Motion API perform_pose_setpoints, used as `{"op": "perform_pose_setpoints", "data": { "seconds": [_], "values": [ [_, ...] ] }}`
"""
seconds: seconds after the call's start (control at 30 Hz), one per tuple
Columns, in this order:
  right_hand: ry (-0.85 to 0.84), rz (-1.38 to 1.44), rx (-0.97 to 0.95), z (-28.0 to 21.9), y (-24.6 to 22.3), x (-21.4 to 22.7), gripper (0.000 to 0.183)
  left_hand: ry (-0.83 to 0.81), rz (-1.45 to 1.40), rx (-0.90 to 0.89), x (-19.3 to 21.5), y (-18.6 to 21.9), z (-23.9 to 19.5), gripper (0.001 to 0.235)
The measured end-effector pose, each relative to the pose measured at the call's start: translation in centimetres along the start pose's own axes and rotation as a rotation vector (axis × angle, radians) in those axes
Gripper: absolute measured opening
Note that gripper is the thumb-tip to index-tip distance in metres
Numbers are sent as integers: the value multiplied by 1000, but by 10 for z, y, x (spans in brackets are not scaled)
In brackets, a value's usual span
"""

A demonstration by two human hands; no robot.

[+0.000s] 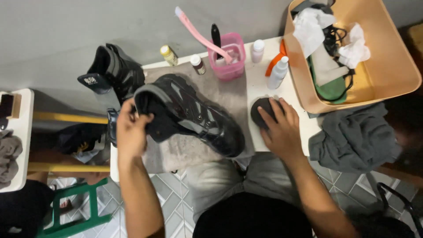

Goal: The person cleans a pair of black boots using a cloth and a small brush. They wipe the exterior surfaces of the boots, dip the cloth into a container, and scrub the boots with the brush.

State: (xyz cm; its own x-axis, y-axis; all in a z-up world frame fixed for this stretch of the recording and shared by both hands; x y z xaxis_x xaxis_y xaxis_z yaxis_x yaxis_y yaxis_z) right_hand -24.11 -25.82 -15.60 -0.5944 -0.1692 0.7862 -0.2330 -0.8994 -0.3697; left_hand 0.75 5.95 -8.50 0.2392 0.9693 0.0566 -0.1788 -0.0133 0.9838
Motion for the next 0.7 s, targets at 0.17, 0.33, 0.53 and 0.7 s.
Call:
{"op": "perform_pose_setpoints", "data": {
  "seconds": [0.17,0.33,0.53,0.7],
  "values": [
    [67,77,-5,-8,1,13,55,-153,142,-3,-15,48,53,34],
    [369,183,9,-59,32,58,44,-203,288,45,-22,60,73,27],
    [531,-129,-265,-80,58,125,67,-226,651,262,-26,70,74,6],
    [-13,-456,-587,-93,92,104,100,-252,491,281,-29,54,84,14]
  ]
}}
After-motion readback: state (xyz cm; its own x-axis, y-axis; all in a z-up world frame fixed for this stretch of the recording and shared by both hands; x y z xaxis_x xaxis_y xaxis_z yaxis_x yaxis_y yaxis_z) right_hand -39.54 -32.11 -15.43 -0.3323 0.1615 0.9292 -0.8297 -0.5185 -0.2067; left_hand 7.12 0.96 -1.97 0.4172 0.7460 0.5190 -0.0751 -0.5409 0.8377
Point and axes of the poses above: each hand's wrist, its own z-axis towards the middle knuckle, its own x-axis out of the back of the hand, y = z × x, the point moved 1 cm from there along z, towards the middle knuckle, and after that the axes turned 8 degrees about -x, right-handed, at the moved point
